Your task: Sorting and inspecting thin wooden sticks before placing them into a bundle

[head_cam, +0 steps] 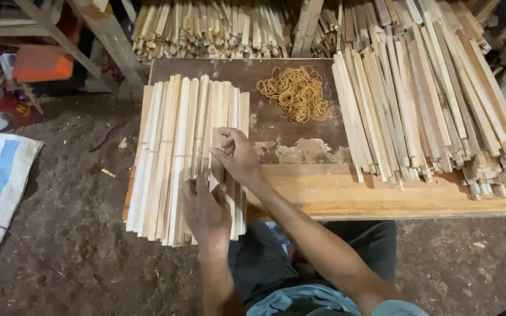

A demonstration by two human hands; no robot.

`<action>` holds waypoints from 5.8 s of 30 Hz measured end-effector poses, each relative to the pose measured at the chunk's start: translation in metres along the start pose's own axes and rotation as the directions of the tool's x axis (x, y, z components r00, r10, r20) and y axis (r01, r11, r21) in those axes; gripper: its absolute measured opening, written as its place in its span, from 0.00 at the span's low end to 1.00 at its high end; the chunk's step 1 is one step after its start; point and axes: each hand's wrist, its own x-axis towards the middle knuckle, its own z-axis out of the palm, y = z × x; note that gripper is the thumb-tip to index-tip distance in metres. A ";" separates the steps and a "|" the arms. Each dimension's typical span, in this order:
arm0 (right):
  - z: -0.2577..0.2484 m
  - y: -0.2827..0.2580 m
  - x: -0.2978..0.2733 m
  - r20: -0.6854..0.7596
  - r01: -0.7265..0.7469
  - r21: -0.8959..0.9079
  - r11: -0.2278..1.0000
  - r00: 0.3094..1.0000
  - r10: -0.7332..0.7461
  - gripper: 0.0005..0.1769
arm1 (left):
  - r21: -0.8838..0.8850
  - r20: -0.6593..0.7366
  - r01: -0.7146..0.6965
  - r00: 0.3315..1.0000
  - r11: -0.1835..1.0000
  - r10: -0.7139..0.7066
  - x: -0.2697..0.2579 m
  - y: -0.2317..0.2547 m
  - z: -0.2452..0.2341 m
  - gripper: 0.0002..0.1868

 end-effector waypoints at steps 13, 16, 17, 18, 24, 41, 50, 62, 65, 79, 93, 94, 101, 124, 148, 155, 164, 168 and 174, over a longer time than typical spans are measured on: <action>-0.061 -0.007 -0.008 -0.106 -0.013 -0.004 1.000 0.994 0.013 0.24 | -0.008 -0.505 -0.449 0.773 0.894 0.384 0.005 -0.001 0.047 0.26; -0.102 0.001 -0.008 -0.258 0.062 -0.010 0.998 0.964 -0.063 0.20 | -0.141 -0.474 -0.564 0.760 0.814 0.444 -0.008 0.029 0.050 0.19; -0.120 0.005 -0.009 -0.300 0.042 -0.044 0.998 0.953 -0.054 0.18 | -0.190 -0.392 -0.514 0.821 0.836 0.415 -0.009 0.037 0.060 0.16; -0.138 0.008 -0.010 -0.341 0.020 -0.077 0.997 0.939 -0.045 0.16 | -0.233 -0.304 -0.459 0.872 0.857 0.384 -0.010 0.046 0.070 0.14; -0.238 0.001 -0.033 -0.424 -0.361 -0.228 0.904 0.873 0.241 0.15 | -0.364 0.048 -0.478 0.847 0.799 0.529 -0.004 0.088 0.166 0.15; -0.280 0.062 -0.048 -0.439 -0.422 -0.483 0.767 0.875 0.205 0.24 | -0.729 0.333 -0.052 0.845 0.683 0.419 -0.010 0.159 0.262 0.22; -0.283 0.122 -0.036 -0.421 -0.589 -0.525 0.614 0.807 0.414 0.25 | -0.486 0.403 -0.213 0.806 0.848 0.434 -0.003 0.150 0.263 0.23; -0.278 0.072 -0.059 -0.405 -0.614 -0.471 0.633 0.789 0.463 0.19 | -0.606 0.271 -0.150 0.885 0.782 0.379 0.006 0.149 0.265 0.19; -0.278 0.042 -0.067 -0.434 -0.603 -0.372 0.706 0.785 0.442 0.18 | -0.661 0.297 -0.064 0.892 0.748 0.339 0.002 0.149 0.272 0.23; -0.256 -0.021 -0.095 -0.471 -0.205 0.371 0.906 0.799 0.373 0.08 | -0.910 0.320 0.208 0.902 0.359 0.288 0.003 0.147 0.253 0.14; -0.247 -0.065 -0.104 -0.489 -0.101 0.375 0.922 0.823 0.289 0.12 | -0.961 0.086 -0.049 0.884 0.274 0.460 -0.020 0.159 0.168 0.19; -0.247 -0.063 -0.102 -0.487 -0.099 0.373 0.922 0.825 0.286 0.12 | -0.961 0.082 -0.051 0.885 0.271 0.459 -0.018 0.157 0.166 0.19; -0.249 -0.065 -0.105 -0.440 0.029 0.527 0.849 0.864 0.243 0.12 | -0.990 0.138 0.097 0.843 0.106 0.520 -0.003 0.156 0.166 0.22; -0.228 -0.071 -0.104 -0.451 0.048 0.540 0.840 0.859 0.241 0.14 | -0.979 0.055 -0.054 0.856 0.195 0.514 0.000 0.173 0.150 0.27; -0.225 -0.066 -0.101 -0.446 0.010 0.539 0.842 0.852 0.275 0.12 | -0.965 -0.041 -0.163 0.869 0.207 0.493 0.008 0.168 0.171 0.20; -0.224 -0.071 -0.100 -0.458 0.058 0.474 0.878 0.868 0.190 0.10 | -0.968 -0.013 -0.142 0.850 0.205 0.526 0.022 0.153 0.199 0.21; -0.239 -0.062 -0.100 -0.445 0.191 0.396 0.898 0.895 0.006 0.11 | -0.937 -0.116 -0.262 0.860 0.233 0.498 0.005 0.165 0.156 0.20; -0.248 -0.066 -0.098 -0.401 0.177 0.436 0.882 0.916 0.015 0.19 | -0.941 -0.091 -0.225 0.889 0.254 0.449 0.002 0.164 0.150 0.21; -0.269 -0.052 -0.092 -0.303 0.333 0.541 0.773 0.934 -0.190 0.32 | -0.921 -0.140 -0.281 0.884 0.268 0.447 0.004 0.158 0.141 0.21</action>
